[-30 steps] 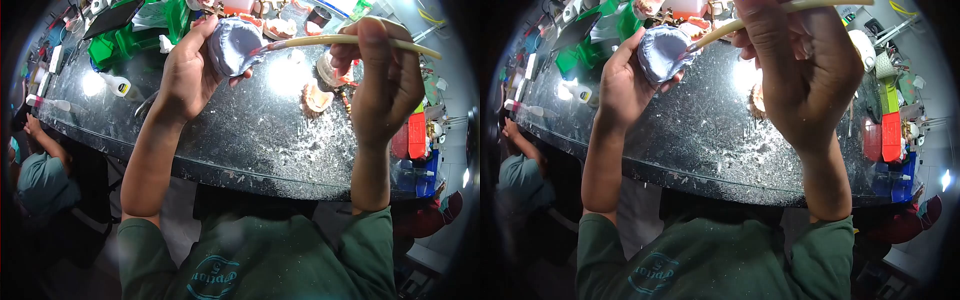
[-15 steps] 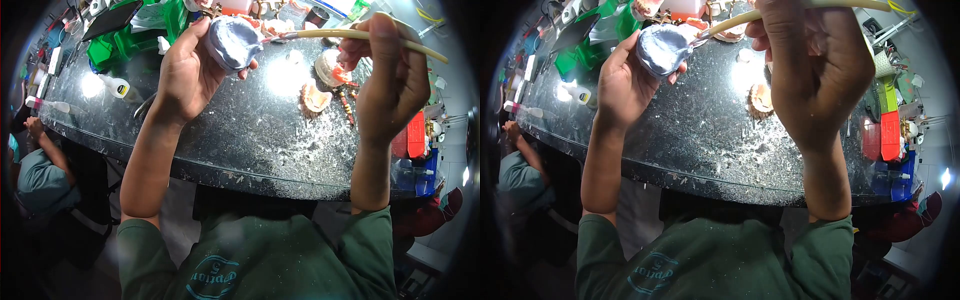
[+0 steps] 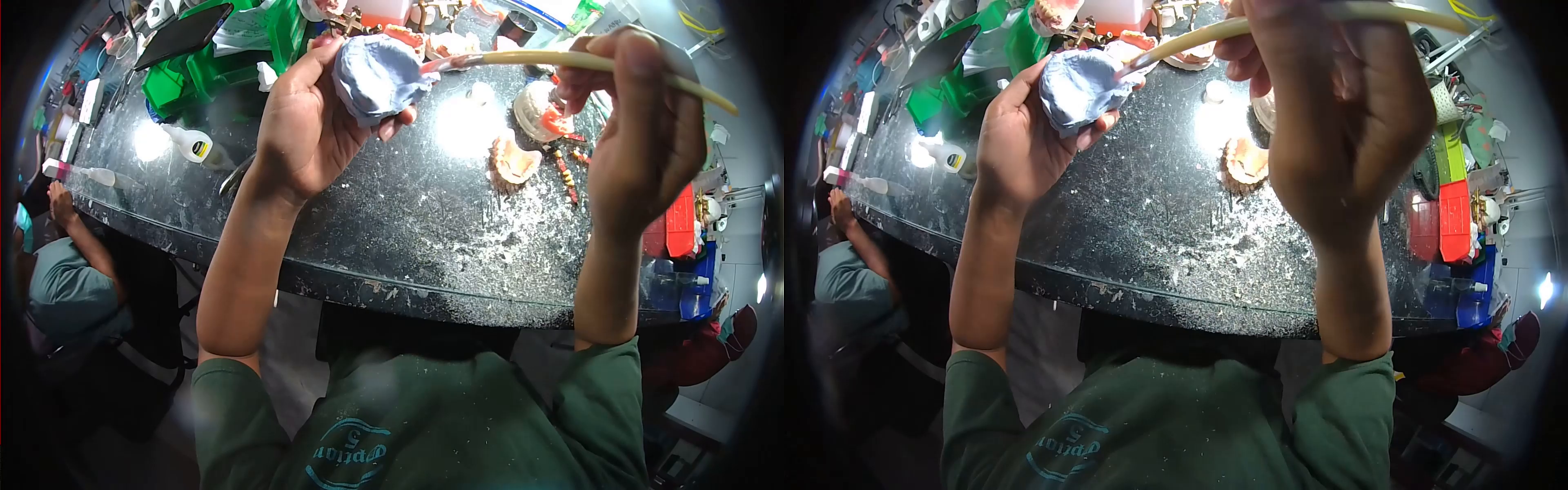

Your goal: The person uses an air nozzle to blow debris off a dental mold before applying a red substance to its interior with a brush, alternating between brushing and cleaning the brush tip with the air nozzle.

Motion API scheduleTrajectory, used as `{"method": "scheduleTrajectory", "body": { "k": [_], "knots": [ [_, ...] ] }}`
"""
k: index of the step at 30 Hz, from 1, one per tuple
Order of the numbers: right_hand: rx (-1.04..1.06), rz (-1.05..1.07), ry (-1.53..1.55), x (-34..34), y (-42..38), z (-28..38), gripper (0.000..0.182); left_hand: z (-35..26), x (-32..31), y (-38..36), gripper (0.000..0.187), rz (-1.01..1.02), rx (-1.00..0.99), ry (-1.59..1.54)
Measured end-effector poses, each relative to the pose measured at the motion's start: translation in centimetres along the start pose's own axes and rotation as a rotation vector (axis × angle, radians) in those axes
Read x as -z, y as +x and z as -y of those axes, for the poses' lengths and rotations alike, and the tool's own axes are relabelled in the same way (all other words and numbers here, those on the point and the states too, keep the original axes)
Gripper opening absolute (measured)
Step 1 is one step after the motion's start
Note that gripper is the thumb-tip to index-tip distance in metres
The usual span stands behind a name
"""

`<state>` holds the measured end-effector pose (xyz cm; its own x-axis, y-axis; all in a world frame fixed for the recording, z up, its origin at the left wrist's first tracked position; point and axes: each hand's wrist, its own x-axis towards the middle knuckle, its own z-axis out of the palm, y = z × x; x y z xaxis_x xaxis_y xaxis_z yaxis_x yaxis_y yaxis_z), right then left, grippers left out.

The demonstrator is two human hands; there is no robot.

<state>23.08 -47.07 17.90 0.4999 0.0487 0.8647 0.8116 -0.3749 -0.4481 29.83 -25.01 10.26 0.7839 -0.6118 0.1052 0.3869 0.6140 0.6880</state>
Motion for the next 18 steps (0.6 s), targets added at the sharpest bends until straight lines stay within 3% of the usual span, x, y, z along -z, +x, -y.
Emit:
{"method": "scheduleTrajectory", "body": {
  "k": [3, 6, 9, 10, 14, 18],
  "knots": [
    [-0.005, 0.119, 0.122, 0.0, 0.1, 0.4, 0.022, -0.1, -1.0, -0.1, 0.046, -0.169, 0.056, -0.014],
    [-0.025, 0.165, 0.037, 0.1, 0.1, -0.8, 0.023, 0.1, -1.5, -0.1, 0.048, -0.221, 0.072, -0.011],
    [-0.004, 0.147, 0.017, -0.1, 0.2, -0.6, 0.023, -0.1, -1.5, 0.3, 0.051, -0.036, 0.162, -0.022],
    [0.031, 0.161, 0.043, 0.0, 0.4, -0.4, 0.022, 0.6, -2.5, 0.2, 0.053, -0.257, 0.135, 0.053],
    [0.042, 0.321, 0.213, 0.3, 0.7, 0.2, 0.022, 0.3, -2.8, 0.1, 0.06, -0.211, 0.19, 0.024],
    [0.063, 0.188, -0.063, 0.0, 0.3, 0.0, 0.02, 0.0, -2.9, 0.0, 0.059, -0.142, 0.235, 0.056]
  ]
}}
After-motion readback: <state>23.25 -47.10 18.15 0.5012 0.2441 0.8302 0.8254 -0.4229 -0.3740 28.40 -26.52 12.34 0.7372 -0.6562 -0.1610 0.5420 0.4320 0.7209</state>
